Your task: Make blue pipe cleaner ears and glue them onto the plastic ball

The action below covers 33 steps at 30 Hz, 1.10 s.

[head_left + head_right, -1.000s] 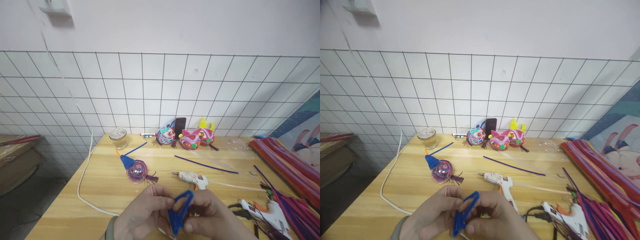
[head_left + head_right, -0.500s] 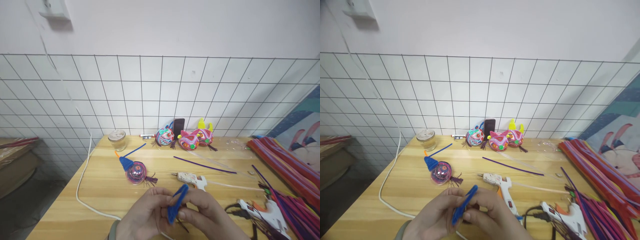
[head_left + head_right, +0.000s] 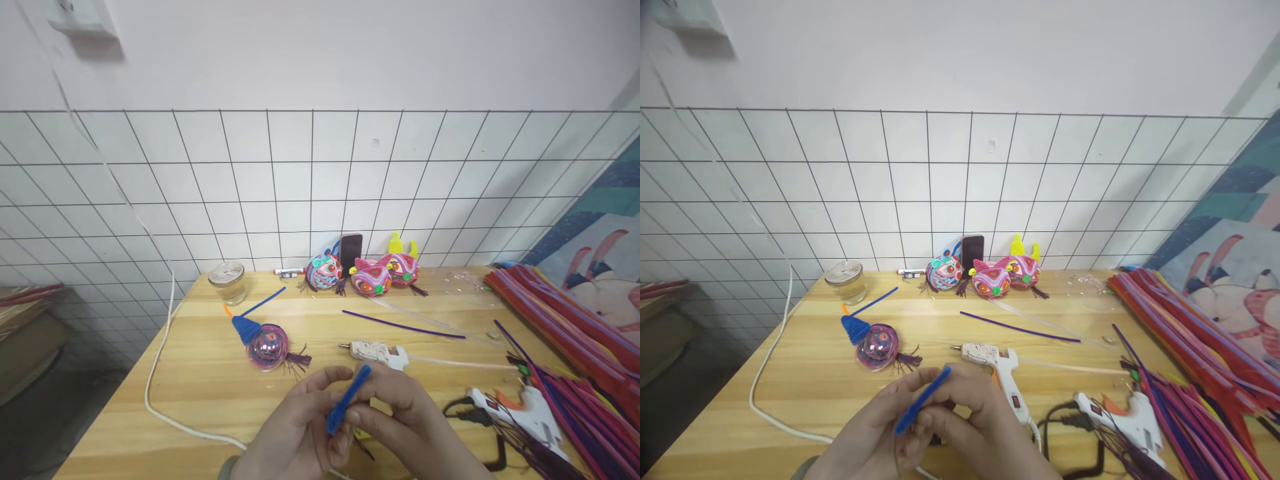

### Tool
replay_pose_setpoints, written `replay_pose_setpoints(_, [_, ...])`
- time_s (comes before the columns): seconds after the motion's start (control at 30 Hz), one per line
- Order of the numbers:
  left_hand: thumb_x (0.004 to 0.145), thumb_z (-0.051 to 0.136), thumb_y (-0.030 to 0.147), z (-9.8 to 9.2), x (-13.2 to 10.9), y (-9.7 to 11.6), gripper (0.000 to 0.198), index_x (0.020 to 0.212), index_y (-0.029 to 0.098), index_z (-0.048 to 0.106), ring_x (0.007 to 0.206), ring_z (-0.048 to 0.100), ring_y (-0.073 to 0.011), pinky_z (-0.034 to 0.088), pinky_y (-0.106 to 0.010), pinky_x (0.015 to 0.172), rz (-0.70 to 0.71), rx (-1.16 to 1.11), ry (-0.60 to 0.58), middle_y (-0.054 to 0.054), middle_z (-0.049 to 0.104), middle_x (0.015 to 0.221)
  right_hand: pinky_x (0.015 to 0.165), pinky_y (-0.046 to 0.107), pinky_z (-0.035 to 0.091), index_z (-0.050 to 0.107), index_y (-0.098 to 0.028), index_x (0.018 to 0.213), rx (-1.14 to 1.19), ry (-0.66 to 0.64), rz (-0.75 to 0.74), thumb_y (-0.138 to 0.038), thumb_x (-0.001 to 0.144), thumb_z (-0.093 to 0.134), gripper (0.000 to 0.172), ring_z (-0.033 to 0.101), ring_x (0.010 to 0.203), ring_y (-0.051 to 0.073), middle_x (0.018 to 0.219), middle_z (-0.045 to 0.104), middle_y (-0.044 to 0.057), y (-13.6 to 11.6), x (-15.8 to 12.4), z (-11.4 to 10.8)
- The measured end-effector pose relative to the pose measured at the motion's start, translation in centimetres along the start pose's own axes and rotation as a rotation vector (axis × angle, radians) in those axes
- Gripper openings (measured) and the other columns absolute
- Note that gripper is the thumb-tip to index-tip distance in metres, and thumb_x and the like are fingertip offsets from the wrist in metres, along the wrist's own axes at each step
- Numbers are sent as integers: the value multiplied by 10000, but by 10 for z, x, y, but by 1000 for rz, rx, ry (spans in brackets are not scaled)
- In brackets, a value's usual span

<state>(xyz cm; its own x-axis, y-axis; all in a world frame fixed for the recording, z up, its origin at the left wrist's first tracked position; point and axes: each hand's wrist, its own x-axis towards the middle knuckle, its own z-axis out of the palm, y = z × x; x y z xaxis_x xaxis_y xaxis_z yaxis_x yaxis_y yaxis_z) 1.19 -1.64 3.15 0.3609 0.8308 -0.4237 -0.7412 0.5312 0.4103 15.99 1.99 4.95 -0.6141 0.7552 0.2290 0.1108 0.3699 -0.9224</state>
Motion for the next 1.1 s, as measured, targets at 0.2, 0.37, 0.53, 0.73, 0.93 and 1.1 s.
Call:
replay_pose_setpoints(0.2, [709,691,232,-4,5,-5,226,907,148,620,425,554,-64,430,-143,425,39,117,-45,1,598,543,640,224,464,630,-181,670,-70,26,54,-209,815,558,164,573,706,150,722,613,24,1,0,1])
replay_pose_setpoints(0.37, [709,671,311,-6,6,-2,292,938,165,565,486,603,-146,447,-212,424,90,464,-10,-27,631,594,603,223,437,583,-173,645,-58,30,213,-207,804,545,167,544,639,134,645,561,-2,0,2,0])
replay_pose_setpoints(0.53, [718,628,442,-10,3,7,301,808,155,635,556,567,-112,447,-211,516,502,795,269,-26,645,734,605,223,403,578,-168,659,-127,78,249,-186,800,532,149,515,635,129,620,551,-16,0,4,-2])
replay_pose_setpoints(0.73, [607,723,446,-5,0,8,309,729,161,718,545,566,-116,464,-211,554,451,822,203,-12,671,610,632,247,404,627,-184,721,-351,94,143,-171,824,514,153,543,696,152,710,580,11,8,2,6])
replay_pose_setpoints(0.93, [595,737,427,-9,6,8,303,687,139,715,487,593,-124,485,-218,507,454,784,293,-33,694,603,654,276,414,607,-187,817,-452,133,72,-157,801,543,73,556,696,166,720,599,18,9,0,5])
replay_pose_setpoints(1.1, [541,767,428,-10,7,11,324,664,136,699,501,597,-126,504,-210,483,509,656,338,-36,699,577,673,265,423,580,-214,859,-380,115,158,-152,788,552,99,580,703,149,819,621,2,6,-4,-2])
